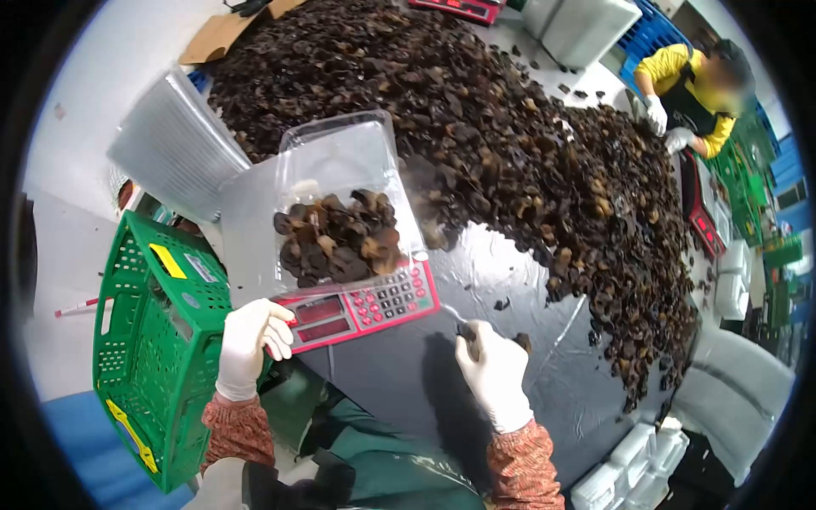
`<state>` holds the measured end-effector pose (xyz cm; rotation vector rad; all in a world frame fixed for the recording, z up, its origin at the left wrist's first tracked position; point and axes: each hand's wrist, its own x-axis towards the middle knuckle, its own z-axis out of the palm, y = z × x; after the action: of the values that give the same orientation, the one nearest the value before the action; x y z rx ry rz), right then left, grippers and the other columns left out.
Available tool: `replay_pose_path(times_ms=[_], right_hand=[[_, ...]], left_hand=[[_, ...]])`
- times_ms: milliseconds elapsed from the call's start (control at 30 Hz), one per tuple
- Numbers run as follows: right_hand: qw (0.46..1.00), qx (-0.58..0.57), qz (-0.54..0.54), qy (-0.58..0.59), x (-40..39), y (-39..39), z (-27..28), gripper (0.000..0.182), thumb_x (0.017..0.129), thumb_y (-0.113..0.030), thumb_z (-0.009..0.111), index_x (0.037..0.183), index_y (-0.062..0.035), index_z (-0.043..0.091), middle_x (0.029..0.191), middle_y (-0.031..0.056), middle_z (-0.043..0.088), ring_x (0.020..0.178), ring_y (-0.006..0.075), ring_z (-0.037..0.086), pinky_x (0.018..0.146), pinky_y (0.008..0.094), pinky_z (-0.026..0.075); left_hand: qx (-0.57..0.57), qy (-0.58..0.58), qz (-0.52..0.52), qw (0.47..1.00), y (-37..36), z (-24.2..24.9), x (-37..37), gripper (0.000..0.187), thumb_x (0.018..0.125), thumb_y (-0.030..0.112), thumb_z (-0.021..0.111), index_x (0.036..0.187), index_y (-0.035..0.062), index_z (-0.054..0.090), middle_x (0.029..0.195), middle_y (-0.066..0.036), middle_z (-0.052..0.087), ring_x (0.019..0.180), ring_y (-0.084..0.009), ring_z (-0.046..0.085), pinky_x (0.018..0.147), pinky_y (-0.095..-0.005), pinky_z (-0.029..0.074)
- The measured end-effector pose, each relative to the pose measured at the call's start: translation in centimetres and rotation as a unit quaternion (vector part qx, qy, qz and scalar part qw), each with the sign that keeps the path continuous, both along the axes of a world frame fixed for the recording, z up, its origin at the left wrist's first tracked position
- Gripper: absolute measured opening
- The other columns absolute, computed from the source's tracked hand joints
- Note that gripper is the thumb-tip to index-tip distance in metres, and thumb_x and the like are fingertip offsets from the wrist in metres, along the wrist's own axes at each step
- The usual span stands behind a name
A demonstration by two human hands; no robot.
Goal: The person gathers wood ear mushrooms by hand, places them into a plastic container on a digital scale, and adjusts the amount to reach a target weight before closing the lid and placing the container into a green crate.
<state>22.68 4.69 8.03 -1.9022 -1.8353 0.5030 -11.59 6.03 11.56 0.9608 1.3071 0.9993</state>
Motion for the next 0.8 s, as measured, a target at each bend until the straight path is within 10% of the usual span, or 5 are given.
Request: replay_pose_path(times_ms=[233,533,800], right_hand=[[0.965,0.174,0.197,0.005,-8.1,9.8,7.3,0.032,0.088,-0.018,0.074,0.118,-0.0114,0.068,0.076,0.0096,0.070,0.067,0.0263,0.070,0.062,0.0358,0.055],[0.949,0.015,-0.008,0.315,-3.8,15.1,9.5,0.029,0.103,-0.012,0.055,0.125,0.0024,0.066,0.080,0.0010,0.067,0.066,0.0043,0.056,0.060,0.0195,0.044],[0.842,-0.109,0.031,0.527,-3.9,22.1,4.4,0.052,0.105,-0.035,0.057,0.137,0.0063,0.054,0.117,0.0191,0.069,0.097,0.0227,0.071,0.083,0.0319,0.058]], left_hand=[[-0.041,0.012,0.029,0.999,0.5,0.5,0.2,0.042,0.108,0.025,0.042,0.097,-0.0063,0.068,0.070,-0.011,0.068,0.052,-0.0138,0.063,0.047,-0.0227,0.047],[-0.042,0.049,0.040,0.997,0.4,1.3,-1.7,0.037,0.105,0.017,0.041,0.095,-0.0068,0.067,0.070,-0.013,0.067,0.051,-0.0156,0.063,0.047,-0.0238,0.048],[-0.087,-0.029,0.061,0.994,1.3,1.8,-1.8,0.035,0.105,0.018,0.043,0.101,-0.0071,0.067,0.074,-0.013,0.069,0.054,-0.0146,0.064,0.048,-0.0220,0.046]])
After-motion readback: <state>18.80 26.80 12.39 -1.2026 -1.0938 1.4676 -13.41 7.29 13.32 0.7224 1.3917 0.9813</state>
